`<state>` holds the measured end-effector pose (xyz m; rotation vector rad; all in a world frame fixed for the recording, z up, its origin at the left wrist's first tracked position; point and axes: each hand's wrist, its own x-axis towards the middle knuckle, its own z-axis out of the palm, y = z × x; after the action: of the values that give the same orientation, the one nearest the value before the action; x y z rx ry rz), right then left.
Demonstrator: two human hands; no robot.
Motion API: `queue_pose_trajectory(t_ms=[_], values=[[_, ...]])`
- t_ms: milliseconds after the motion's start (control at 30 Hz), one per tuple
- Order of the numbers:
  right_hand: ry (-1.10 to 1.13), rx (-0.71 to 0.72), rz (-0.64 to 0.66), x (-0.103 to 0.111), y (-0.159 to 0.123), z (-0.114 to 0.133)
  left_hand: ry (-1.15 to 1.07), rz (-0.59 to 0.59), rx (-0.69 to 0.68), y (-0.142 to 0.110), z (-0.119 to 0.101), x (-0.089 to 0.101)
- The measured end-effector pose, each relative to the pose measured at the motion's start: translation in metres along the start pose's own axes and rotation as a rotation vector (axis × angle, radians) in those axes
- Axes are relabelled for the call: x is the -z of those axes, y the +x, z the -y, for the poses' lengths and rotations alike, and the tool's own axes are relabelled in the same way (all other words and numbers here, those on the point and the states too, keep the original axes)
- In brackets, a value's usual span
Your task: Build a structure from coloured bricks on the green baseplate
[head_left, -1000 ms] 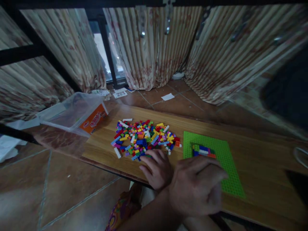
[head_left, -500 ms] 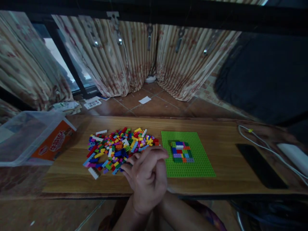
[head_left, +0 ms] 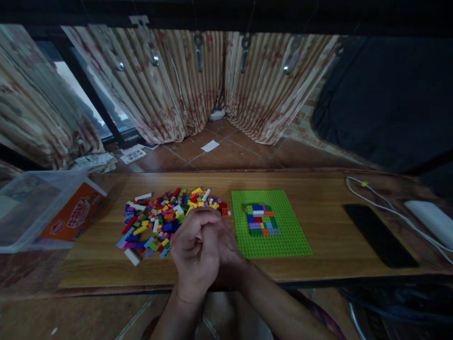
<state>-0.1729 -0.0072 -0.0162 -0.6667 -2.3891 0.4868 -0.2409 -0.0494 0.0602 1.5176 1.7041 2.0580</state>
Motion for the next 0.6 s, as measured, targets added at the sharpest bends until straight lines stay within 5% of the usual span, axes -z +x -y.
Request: queue_pose_trajectory(t_ms=[100,267,400,500,600], values=[[0.054,0.026,-0.013,0.016,0.000,-0.008,-0.044,-0.122,0.089,0.006,0.005,0.003],[0.031,-0.158,-0.150,0.046,-0.002,-0.029,-0.270,-0.406,0.328,0.024,0.014,0.015],[0.023,-0.185,-0.144,0.052,-0.007,-0.036,-0.463,-0.552,0.581,0.033,0.022,0.022],[0.017,-0.150,-0.107,0.046,-0.007,-0.033,-0.488,-0.538,0.642,0.027,0.020,0.015],[-0.010,-0.094,-0.090,0.036,-0.003,-0.027,-0.428,-0.342,0.602,0.012,0.007,-0.003]])
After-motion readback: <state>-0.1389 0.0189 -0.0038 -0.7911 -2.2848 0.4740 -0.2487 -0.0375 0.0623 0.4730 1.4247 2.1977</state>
